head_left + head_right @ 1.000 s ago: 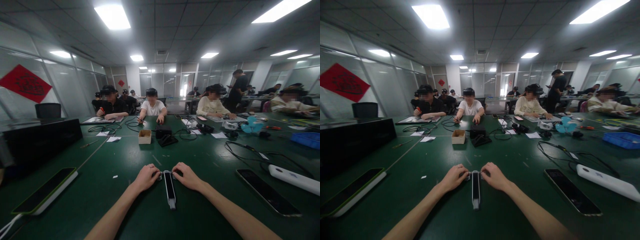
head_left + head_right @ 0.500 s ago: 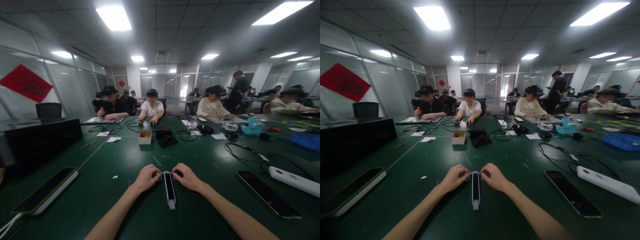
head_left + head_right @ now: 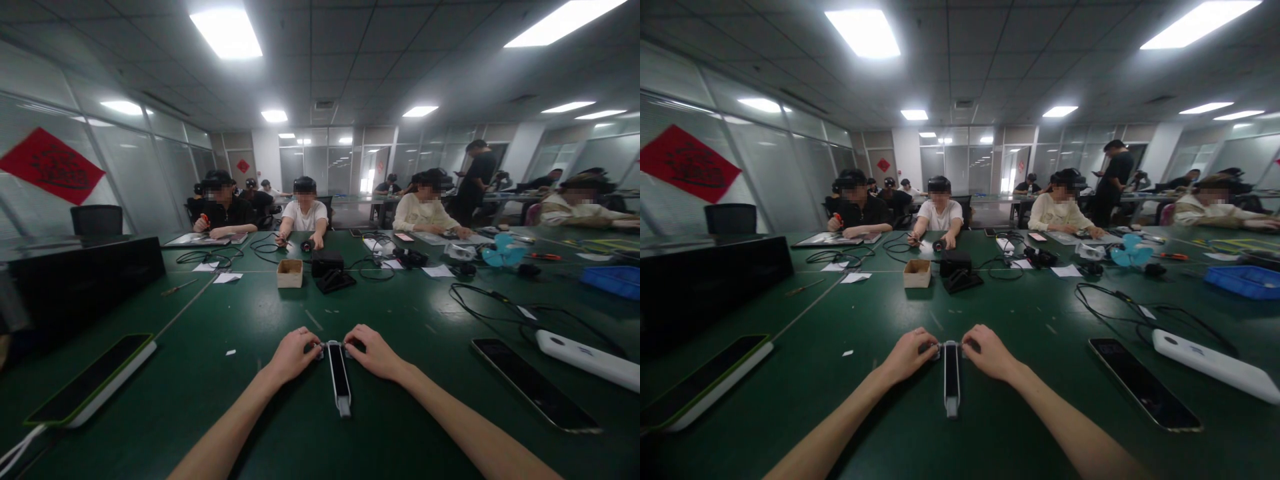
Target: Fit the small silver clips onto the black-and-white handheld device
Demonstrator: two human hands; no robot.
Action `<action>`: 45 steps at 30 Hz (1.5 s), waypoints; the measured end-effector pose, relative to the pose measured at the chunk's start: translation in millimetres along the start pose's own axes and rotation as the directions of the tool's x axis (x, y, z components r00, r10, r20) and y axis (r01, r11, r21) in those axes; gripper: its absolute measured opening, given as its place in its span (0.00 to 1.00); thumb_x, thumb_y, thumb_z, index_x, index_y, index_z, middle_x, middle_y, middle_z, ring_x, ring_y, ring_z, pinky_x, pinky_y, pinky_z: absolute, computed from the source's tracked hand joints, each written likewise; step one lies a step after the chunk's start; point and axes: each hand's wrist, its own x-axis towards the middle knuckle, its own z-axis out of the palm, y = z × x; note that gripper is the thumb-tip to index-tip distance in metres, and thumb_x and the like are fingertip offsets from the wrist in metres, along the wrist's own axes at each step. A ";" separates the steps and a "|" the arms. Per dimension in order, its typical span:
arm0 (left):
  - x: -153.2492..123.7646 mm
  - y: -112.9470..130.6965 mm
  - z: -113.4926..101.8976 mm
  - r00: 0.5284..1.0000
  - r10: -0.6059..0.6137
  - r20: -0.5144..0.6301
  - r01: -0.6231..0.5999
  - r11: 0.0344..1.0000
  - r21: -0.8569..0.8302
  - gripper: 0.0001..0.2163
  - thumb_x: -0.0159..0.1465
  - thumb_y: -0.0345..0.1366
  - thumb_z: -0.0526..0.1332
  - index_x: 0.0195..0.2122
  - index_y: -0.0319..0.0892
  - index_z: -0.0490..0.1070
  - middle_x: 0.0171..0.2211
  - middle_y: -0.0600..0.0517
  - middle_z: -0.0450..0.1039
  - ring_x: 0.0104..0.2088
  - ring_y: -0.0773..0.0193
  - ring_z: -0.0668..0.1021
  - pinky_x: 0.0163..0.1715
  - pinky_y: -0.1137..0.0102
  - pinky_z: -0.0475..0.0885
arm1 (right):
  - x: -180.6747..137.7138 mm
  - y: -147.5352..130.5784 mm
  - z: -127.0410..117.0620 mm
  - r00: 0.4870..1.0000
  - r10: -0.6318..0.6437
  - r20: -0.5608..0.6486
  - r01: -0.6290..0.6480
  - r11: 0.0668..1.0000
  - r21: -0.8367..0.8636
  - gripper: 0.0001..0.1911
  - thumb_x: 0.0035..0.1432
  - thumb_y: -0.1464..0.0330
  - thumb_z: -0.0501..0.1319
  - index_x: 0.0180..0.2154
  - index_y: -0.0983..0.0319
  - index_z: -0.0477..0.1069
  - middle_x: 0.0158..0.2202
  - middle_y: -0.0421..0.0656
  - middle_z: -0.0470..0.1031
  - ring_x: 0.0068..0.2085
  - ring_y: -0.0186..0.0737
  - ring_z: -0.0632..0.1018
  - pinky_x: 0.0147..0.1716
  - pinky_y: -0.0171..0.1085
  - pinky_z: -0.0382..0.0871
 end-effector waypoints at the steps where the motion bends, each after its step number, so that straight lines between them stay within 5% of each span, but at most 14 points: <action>1: 0.2 -1.2 0.6 1.000 0.028 0.002 -0.028 0.999 0.021 0.10 0.65 0.38 0.55 0.38 0.43 0.74 0.37 0.51 0.71 0.35 0.64 0.73 0.35 0.71 0.67 | 0.1 0.3 0.3 1.000 -0.006 -0.005 0.006 1.000 -0.002 0.09 0.60 0.64 0.55 0.37 0.60 0.71 0.38 0.43 0.70 0.39 0.38 0.71 0.38 0.38 0.67; 6: 1.2 -5.5 3.0 0.990 0.142 0.002 -0.140 0.975 0.171 0.11 0.67 0.37 0.52 0.38 0.43 0.74 0.35 0.51 0.71 0.35 0.65 0.72 0.37 0.71 0.65 | 0.0 0.2 0.2 0.999 -0.035 -0.019 0.035 0.999 -0.015 0.08 0.60 0.65 0.55 0.36 0.60 0.71 0.37 0.43 0.71 0.38 0.38 0.71 0.39 0.38 0.66; 13: 0.0 3.1 -2.6 0.991 0.125 0.040 -0.131 0.950 0.282 0.09 0.67 0.35 0.52 0.40 0.43 0.73 0.37 0.50 0.70 0.39 0.63 0.72 0.38 0.69 0.65 | -0.6 -3.1 -2.4 1.000 -0.014 0.001 0.014 1.000 -0.014 0.08 0.60 0.65 0.55 0.36 0.61 0.71 0.37 0.43 0.70 0.38 0.38 0.70 0.38 0.38 0.66; 25: 0.3 -4.9 5.7 0.999 0.034 -0.004 -0.033 0.998 0.051 0.09 0.65 0.36 0.54 0.38 0.44 0.74 0.37 0.51 0.70 0.36 0.65 0.73 0.36 0.72 0.66 | -0.8 -2.7 -2.0 1.000 -0.011 0.004 0.011 1.000 -0.009 0.09 0.60 0.65 0.55 0.37 0.60 0.71 0.37 0.43 0.71 0.39 0.39 0.71 0.39 0.39 0.67; 45: -0.4 1.7 1.3 1.000 0.005 -0.020 -0.004 1.000 0.026 0.08 0.63 0.36 0.57 0.38 0.44 0.74 0.37 0.51 0.71 0.36 0.64 0.73 0.35 0.71 0.66 | 0.5 2.2 1.4 1.000 -0.017 0.002 0.017 1.000 -0.017 0.09 0.60 0.65 0.55 0.37 0.61 0.71 0.37 0.43 0.70 0.39 0.38 0.70 0.40 0.40 0.66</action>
